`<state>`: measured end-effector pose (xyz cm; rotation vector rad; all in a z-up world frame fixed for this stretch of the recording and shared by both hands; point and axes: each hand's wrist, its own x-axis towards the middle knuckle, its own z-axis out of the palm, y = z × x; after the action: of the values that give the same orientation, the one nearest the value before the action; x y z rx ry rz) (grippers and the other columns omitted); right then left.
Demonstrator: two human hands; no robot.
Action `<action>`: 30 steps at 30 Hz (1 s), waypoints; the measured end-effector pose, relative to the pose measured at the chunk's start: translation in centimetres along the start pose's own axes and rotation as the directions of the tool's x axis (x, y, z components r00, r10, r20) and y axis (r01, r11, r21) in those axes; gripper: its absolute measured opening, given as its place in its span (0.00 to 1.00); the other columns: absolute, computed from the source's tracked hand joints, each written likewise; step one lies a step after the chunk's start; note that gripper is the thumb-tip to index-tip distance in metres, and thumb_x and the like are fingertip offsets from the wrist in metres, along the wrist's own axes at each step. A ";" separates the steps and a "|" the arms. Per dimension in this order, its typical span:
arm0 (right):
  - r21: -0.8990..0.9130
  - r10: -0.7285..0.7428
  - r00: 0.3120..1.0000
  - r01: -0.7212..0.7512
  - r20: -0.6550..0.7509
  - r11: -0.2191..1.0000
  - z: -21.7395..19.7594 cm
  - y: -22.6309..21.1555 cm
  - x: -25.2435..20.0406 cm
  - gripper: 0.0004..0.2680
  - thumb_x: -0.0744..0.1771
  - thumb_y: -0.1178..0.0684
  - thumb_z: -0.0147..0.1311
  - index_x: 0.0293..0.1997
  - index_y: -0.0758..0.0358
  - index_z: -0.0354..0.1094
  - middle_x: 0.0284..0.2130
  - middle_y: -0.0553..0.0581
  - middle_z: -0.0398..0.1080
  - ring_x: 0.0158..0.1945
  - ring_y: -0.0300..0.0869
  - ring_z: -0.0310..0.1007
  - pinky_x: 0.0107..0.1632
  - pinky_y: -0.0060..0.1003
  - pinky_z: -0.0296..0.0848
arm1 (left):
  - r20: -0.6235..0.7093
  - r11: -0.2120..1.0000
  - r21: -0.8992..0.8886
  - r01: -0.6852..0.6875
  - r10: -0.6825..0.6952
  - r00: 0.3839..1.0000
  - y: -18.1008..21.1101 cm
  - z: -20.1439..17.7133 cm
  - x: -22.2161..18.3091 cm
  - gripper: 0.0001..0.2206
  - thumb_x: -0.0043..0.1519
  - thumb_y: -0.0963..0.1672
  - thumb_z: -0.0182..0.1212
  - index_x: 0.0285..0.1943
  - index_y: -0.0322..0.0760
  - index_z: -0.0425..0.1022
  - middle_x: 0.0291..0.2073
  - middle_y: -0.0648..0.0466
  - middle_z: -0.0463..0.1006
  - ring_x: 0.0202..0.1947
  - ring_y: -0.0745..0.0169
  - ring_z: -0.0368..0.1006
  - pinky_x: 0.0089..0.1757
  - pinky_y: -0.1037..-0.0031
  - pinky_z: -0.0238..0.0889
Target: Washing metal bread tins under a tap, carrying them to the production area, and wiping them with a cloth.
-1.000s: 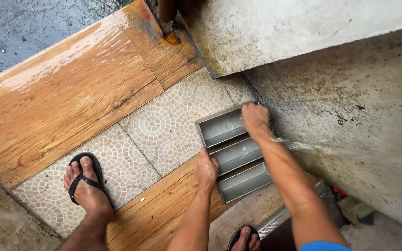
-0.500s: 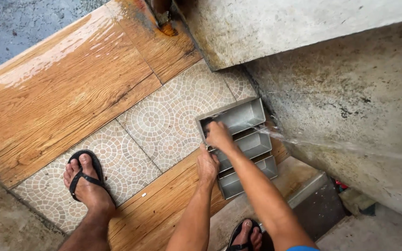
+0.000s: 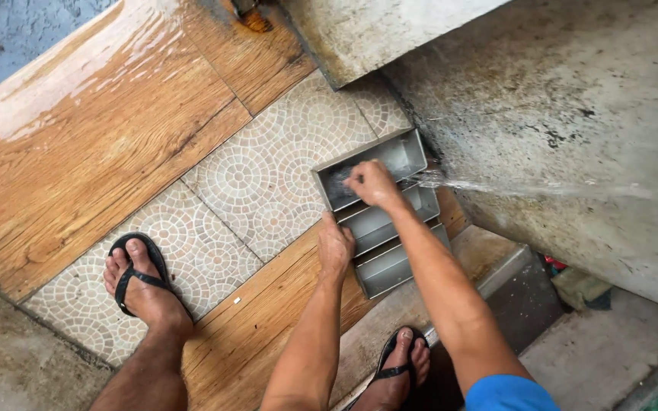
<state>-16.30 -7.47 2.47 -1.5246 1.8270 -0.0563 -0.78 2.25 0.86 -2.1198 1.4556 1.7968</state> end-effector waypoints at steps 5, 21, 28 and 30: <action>0.521 0.340 0.866 -0.111 -0.367 0.846 -6.8 4.8 -2.4 0.15 0.66 0.50 0.64 0.20 0.55 0.62 0.18 0.48 0.59 0.27 0.39 0.62 0.35 0.34 0.61 | -0.067 1.000 -0.016 -0.008 0.007 0.998 1.1 -0.7 -1.7 0.19 0.60 0.44 0.54 0.60 0.43 0.56 0.44 0.35 0.77 0.48 0.28 0.77 0.46 0.47 0.74; -0.441 0.548 0.828 -0.450 0.120 0.777 -14.4 -1.6 -9.4 0.28 0.63 0.34 0.58 0.69 0.56 0.63 0.60 0.73 0.69 0.65 0.66 0.67 0.64 0.66 0.66 | -0.280 0.819 -0.509 -0.265 0.134 0.951 -4.7 -3.8 0.4 0.19 0.56 0.41 0.59 0.58 0.44 0.66 0.48 0.41 0.80 0.46 0.42 0.78 0.44 0.58 0.71; -0.589 0.287 0.954 -0.280 -0.084 0.758 -20.1 -19.2 -16.4 0.20 0.60 0.39 0.60 0.50 0.61 0.68 0.47 0.65 0.74 0.54 0.62 0.75 0.52 0.65 0.73 | -0.466 0.637 -0.478 -0.605 0.399 0.789 -0.3 -1.0 6.7 0.21 0.54 0.36 0.57 0.58 0.34 0.67 0.46 0.34 0.74 0.46 0.40 0.72 0.49 0.50 0.66; -0.744 0.030 0.980 -0.167 -0.195 0.647 -19.6 -21.1 -19.1 0.22 0.59 0.29 0.59 0.42 0.58 0.65 0.36 0.57 0.71 0.45 0.53 0.77 0.40 0.55 0.80 | -0.250 0.593 -0.704 -0.391 0.308 0.918 3.8 -2.9 3.6 0.22 0.57 0.34 0.59 0.62 0.37 0.70 0.57 0.42 0.76 0.63 0.41 0.69 0.62 0.51 0.60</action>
<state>-9.32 -5.18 36.22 -2.0084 2.2079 0.7655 -1.22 -3.74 1.10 -2.3617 1.3685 2.9010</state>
